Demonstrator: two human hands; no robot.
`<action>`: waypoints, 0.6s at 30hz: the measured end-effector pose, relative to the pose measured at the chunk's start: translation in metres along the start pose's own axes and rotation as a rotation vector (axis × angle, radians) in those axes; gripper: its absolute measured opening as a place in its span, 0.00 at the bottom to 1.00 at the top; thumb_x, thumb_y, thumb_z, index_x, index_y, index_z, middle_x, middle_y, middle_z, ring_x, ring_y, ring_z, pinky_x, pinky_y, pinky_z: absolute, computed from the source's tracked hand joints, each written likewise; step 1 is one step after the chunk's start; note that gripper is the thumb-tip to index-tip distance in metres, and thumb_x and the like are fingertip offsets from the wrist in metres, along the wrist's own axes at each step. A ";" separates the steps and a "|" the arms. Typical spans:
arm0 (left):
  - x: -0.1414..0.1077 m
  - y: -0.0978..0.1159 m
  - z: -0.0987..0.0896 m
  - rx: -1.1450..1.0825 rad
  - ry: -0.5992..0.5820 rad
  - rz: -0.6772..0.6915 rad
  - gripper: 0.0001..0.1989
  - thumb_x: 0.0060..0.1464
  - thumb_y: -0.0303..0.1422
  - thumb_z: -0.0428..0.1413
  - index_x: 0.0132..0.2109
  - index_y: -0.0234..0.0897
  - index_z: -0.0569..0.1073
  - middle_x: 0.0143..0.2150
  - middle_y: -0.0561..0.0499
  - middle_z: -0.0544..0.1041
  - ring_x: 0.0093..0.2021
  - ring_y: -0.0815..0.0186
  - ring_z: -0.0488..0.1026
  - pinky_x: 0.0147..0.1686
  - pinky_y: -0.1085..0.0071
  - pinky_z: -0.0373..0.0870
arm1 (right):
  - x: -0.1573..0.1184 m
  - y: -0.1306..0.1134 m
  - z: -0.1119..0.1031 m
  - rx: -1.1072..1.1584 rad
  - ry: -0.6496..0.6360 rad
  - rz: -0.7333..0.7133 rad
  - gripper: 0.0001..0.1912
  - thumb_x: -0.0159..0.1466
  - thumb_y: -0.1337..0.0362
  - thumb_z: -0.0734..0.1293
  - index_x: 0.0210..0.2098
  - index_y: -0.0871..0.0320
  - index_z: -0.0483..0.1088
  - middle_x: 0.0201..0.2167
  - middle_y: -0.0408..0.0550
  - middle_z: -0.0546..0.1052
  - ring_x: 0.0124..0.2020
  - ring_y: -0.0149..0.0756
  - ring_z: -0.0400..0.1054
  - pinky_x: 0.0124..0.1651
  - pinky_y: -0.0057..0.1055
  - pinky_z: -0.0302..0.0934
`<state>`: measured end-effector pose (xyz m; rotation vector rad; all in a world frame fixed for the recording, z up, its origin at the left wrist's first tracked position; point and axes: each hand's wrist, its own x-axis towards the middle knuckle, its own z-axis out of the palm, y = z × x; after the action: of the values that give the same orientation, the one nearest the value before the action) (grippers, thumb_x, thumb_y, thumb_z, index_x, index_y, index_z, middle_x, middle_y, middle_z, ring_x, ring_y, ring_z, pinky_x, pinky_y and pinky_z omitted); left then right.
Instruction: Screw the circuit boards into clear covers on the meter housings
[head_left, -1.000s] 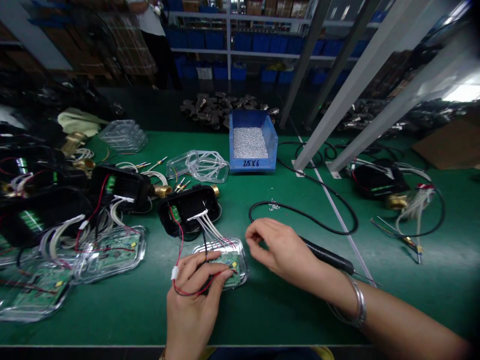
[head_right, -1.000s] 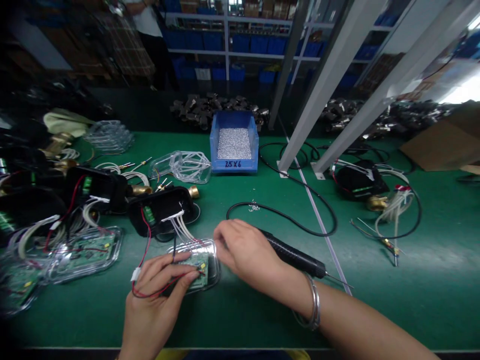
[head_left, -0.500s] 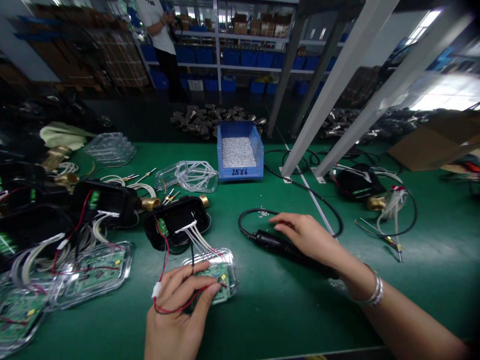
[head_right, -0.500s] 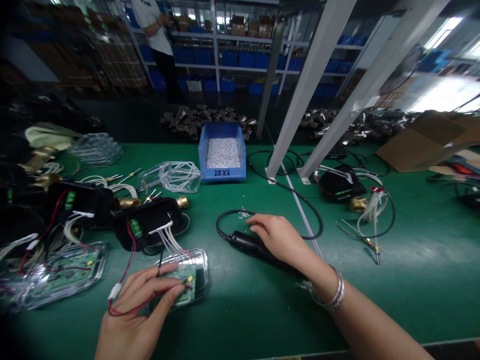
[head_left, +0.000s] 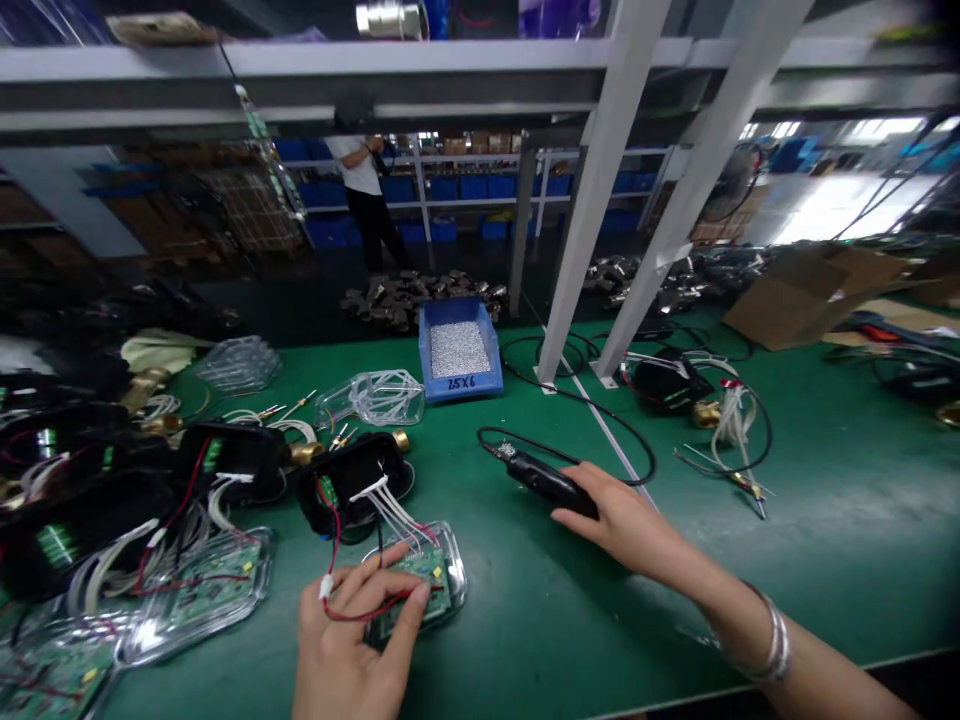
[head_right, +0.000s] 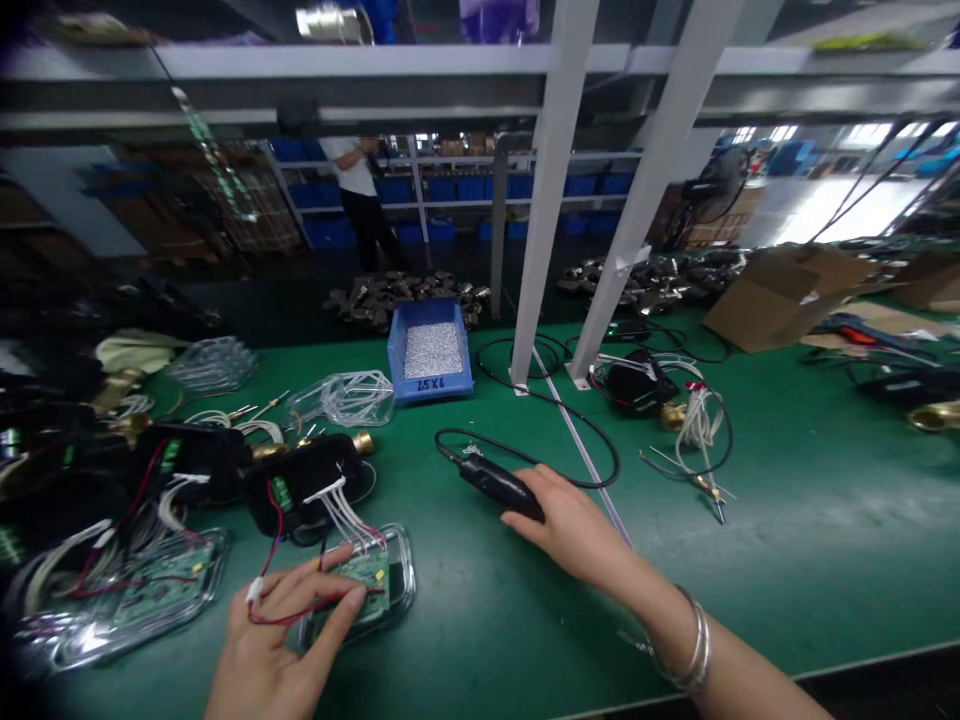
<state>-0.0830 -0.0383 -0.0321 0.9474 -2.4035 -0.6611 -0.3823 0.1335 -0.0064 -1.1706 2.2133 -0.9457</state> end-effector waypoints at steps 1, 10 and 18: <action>0.000 0.000 -0.001 0.009 -0.016 -0.015 0.13 0.57 0.51 0.60 0.37 0.50 0.80 0.54 0.52 0.82 0.57 0.48 0.72 0.60 0.46 0.55 | -0.001 -0.005 -0.011 0.077 0.040 0.017 0.16 0.62 0.56 0.73 0.46 0.55 0.76 0.37 0.47 0.74 0.37 0.40 0.67 0.41 0.35 0.61; -0.001 0.012 -0.003 -0.042 -0.035 -0.228 0.19 0.54 0.54 0.57 0.32 0.45 0.80 0.53 0.46 0.83 0.55 0.42 0.73 0.58 0.40 0.60 | -0.020 -0.057 -0.081 0.948 0.505 -0.041 0.27 0.55 0.48 0.77 0.47 0.51 0.68 0.28 0.37 0.64 0.28 0.28 0.61 0.34 0.26 0.63; -0.003 0.006 -0.002 -0.012 -0.027 -0.090 0.19 0.60 0.52 0.55 0.34 0.44 0.79 0.52 0.45 0.83 0.54 0.45 0.76 0.55 0.43 0.65 | 0.008 -0.102 -0.076 1.334 0.488 -0.219 0.43 0.60 0.24 0.55 0.42 0.58 0.76 0.22 0.43 0.63 0.23 0.31 0.58 0.28 0.29 0.60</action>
<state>-0.0828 -0.0322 -0.0277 1.0526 -2.3890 -0.7247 -0.3836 0.1130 0.1196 -0.5073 1.1184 -2.4040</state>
